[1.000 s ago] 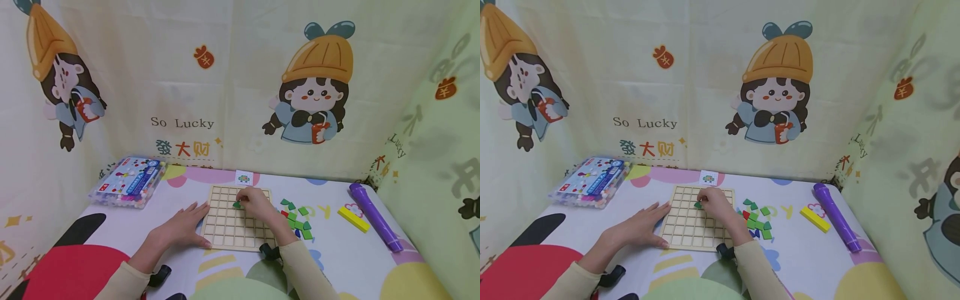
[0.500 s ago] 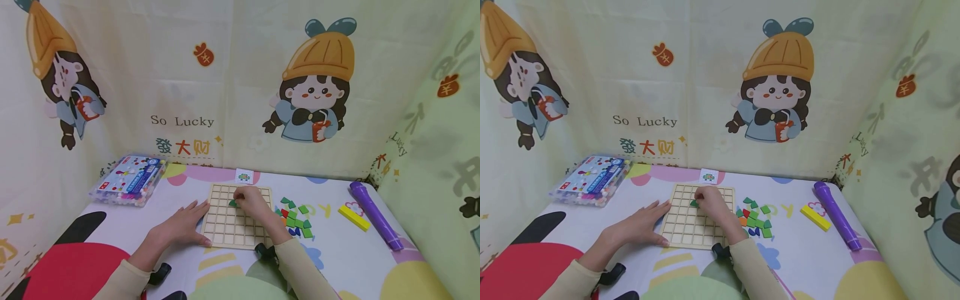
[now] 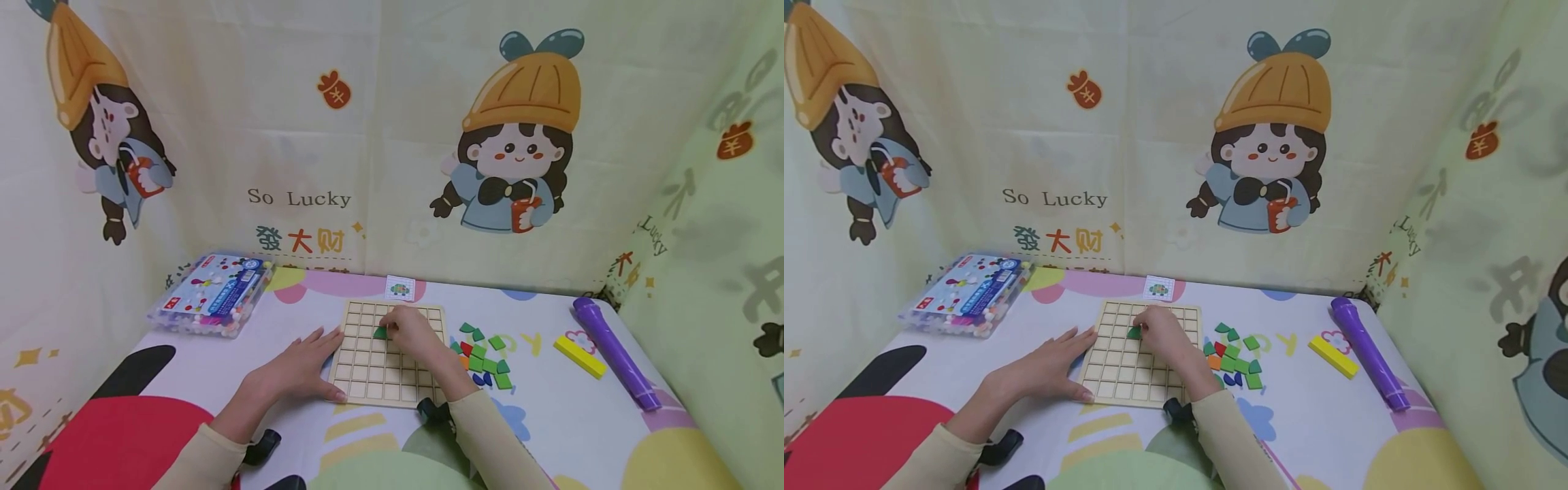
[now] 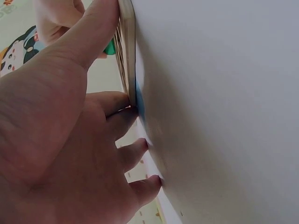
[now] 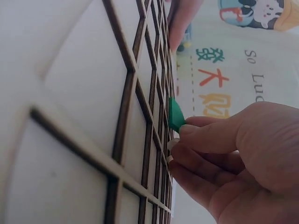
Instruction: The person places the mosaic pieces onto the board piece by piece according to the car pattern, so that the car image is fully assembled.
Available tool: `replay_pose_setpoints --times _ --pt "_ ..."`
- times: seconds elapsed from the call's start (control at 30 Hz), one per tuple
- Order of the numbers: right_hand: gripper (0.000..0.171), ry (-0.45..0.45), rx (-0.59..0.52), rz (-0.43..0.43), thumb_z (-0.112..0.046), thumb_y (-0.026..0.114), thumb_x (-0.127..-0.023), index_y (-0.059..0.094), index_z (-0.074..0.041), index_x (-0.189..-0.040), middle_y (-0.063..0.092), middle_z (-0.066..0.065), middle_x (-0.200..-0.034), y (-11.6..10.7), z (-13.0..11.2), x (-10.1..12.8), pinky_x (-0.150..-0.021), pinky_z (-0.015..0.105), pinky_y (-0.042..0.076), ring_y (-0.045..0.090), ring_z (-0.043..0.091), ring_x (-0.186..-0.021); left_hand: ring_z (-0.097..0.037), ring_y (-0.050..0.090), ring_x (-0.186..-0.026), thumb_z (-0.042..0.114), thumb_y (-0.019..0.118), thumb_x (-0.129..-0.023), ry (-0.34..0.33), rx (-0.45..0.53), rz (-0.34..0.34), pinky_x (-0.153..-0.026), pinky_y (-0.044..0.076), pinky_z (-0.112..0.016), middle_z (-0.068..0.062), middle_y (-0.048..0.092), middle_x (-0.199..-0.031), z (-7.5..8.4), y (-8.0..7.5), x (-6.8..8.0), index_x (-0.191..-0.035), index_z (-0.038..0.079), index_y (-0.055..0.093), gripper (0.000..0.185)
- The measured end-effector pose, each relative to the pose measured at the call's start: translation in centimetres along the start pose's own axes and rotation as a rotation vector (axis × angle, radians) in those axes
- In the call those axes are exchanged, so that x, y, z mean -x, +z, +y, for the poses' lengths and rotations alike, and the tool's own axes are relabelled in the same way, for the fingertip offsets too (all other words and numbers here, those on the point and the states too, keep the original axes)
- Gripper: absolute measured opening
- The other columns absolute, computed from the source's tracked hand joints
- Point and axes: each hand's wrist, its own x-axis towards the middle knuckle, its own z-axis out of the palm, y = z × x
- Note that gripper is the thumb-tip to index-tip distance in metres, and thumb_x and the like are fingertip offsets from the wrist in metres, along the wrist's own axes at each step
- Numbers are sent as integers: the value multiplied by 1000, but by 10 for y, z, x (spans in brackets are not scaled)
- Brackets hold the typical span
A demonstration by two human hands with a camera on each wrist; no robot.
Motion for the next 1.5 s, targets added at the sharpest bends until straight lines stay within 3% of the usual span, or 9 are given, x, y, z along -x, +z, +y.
replay_pose_setpoints --times 0.37,0.53,0.8,1.17,1.5 --pt "27 4 35 -80 3 61 -89 78 -6 -107 66 2 -94 -4 -2 6 -65 20 41 48 11 -78 -39 16 -154 69 80 -65 5 9 -8 -119 18 -67 -5 26 -166 1 0 0 -157 11 30 119" --pt "26 -16 -13 -107 1 62 -88 77 -6 -108 68 4 -95 -14 2 9 -68 22 47 53 12 -79 -38 17 -154 68 80 -65 -1 6 -6 -119 18 -67 -4 26 -166 0 0 1 -157 12 31 119" --pt "22 24 -25 -69 0 63 -90 77 -5 -106 74 8 -102 -34 14 18 -79 34 56 62 15 -87 -39 16 -154 65 82 -66 5 23 -8 -120 17 -67 -5 26 -166 0 -1 2 -156 11 31 117" --pt "20 120 -58 -5 -2 66 -90 76 -5 -108 73 7 -101 -58 36 30 -82 36 55 61 17 -88 -40 15 -154 61 83 -68 7 40 -8 -120 15 -67 -7 26 -166 6 -5 7 -156 9 30 115" --pt "23 210 -69 3 -7 65 -92 74 -8 -113 71 7 -109 -79 67 48 -84 38 57 61 21 -96 -40 16 -154 62 82 -68 27 34 4 -119 17 -67 -6 26 -166 1 -2 5 -157 9 30 116"
